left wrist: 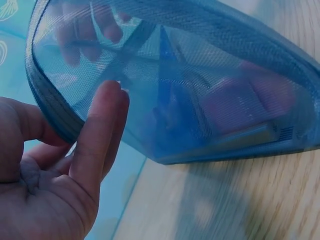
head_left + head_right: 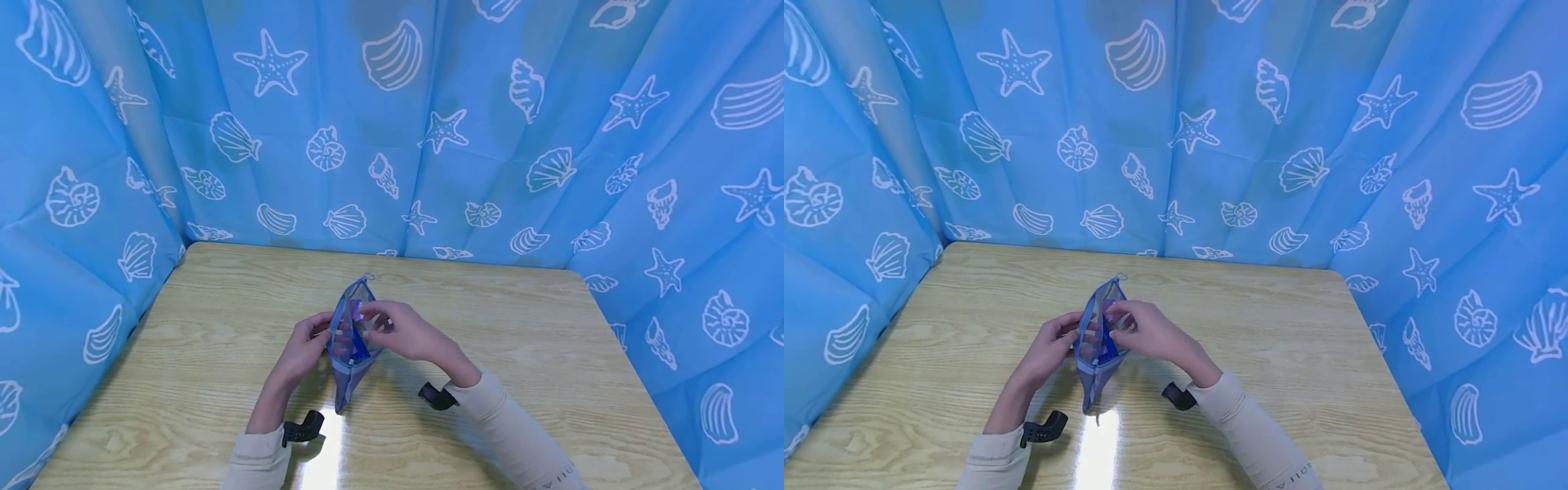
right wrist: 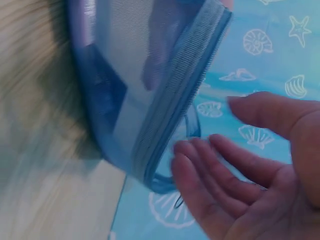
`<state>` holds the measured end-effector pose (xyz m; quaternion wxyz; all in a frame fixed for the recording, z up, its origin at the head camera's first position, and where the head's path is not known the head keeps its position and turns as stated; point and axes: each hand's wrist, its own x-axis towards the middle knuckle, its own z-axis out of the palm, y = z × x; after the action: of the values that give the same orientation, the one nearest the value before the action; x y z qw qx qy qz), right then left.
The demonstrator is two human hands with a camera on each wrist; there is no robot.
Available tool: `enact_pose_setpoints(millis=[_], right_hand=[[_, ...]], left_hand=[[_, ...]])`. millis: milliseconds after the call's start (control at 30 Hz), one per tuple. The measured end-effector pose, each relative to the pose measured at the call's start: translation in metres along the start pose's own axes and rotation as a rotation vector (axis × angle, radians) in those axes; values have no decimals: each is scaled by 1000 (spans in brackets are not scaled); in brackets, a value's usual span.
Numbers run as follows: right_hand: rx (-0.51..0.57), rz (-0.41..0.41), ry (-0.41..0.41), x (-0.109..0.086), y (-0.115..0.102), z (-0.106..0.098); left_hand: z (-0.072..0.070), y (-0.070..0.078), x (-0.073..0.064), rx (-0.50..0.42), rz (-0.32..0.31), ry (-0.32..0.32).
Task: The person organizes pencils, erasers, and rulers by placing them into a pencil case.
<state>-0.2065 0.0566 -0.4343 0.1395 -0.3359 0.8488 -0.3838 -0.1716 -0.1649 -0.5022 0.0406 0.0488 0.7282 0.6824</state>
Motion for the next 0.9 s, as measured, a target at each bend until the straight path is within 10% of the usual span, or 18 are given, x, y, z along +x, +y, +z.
enact_pose_setpoints(millis=[400,900], right_hand=[[-220,15,172,-48,51,-10],[-517,259,283,-90,111,-31]], left_hand=[[22,3,4,53,39,11],[89,0,4,948,347,97]])
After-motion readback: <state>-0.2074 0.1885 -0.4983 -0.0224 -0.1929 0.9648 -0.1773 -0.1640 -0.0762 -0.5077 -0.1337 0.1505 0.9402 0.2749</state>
